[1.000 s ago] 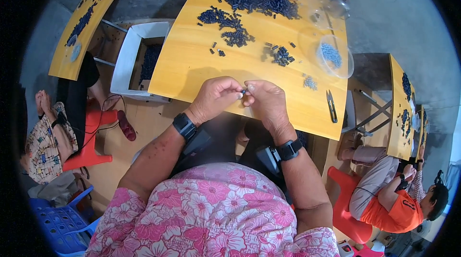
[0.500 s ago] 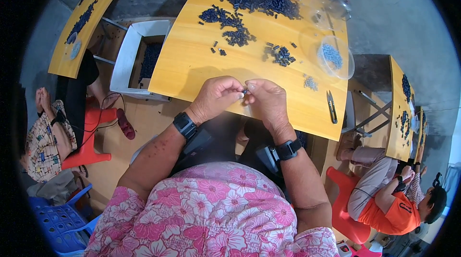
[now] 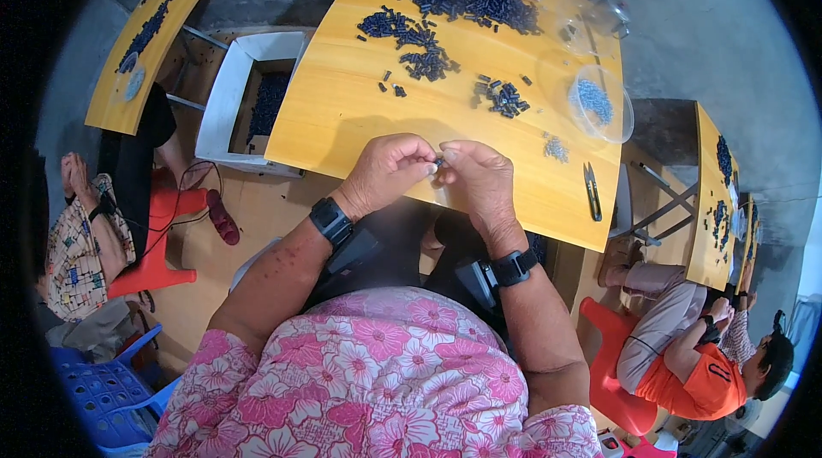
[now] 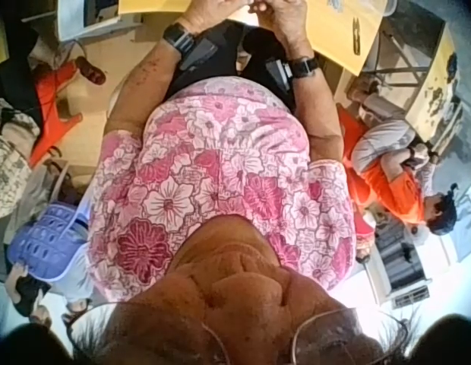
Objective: Assembling small black plastic components by inserting metal pins into them.
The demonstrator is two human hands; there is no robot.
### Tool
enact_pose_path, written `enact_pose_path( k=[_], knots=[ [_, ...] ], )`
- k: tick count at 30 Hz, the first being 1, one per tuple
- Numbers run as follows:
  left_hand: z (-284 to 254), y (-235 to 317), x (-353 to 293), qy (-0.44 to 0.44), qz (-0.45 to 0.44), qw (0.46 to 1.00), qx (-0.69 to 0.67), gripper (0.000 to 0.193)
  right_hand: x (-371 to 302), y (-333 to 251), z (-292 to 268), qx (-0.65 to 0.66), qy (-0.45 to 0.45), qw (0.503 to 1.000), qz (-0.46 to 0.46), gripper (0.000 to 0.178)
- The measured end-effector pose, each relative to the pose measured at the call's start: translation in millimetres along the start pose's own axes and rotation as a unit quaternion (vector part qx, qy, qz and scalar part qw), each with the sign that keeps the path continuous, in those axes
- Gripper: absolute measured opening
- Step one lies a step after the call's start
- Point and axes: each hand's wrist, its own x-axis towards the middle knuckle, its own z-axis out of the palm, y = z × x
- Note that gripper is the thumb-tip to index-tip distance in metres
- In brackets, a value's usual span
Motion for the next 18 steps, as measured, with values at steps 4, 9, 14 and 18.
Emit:
enact_pose_path(
  k=[4,9,14,18],
  knots=[
    [0.7,-1.2,0.3,0.001,0.001,1.0,-0.001,0.009,0.2,-0.1,0.7,0.01,0.004,1.0,-0.009,0.015],
    [0.5,0.7,-0.1,-0.001,-0.009,1.0,0.014,0.01,-1.1,-3.7,3.5,-0.016,0.017,1.0,-0.016,0.013],
    [0.4,3.5,0.1,0.003,-0.007,1.0,0.02,0.009,-1.7,-6.7,6.2,-0.092,0.031,0.993,-0.063,0.009],
    [2.2,1.3,-0.1,0.015,-0.002,1.0,0.016,0.01,-2.1,-5.6,7.8,-0.157,0.043,0.982,-0.096,0.007]
  ],
)
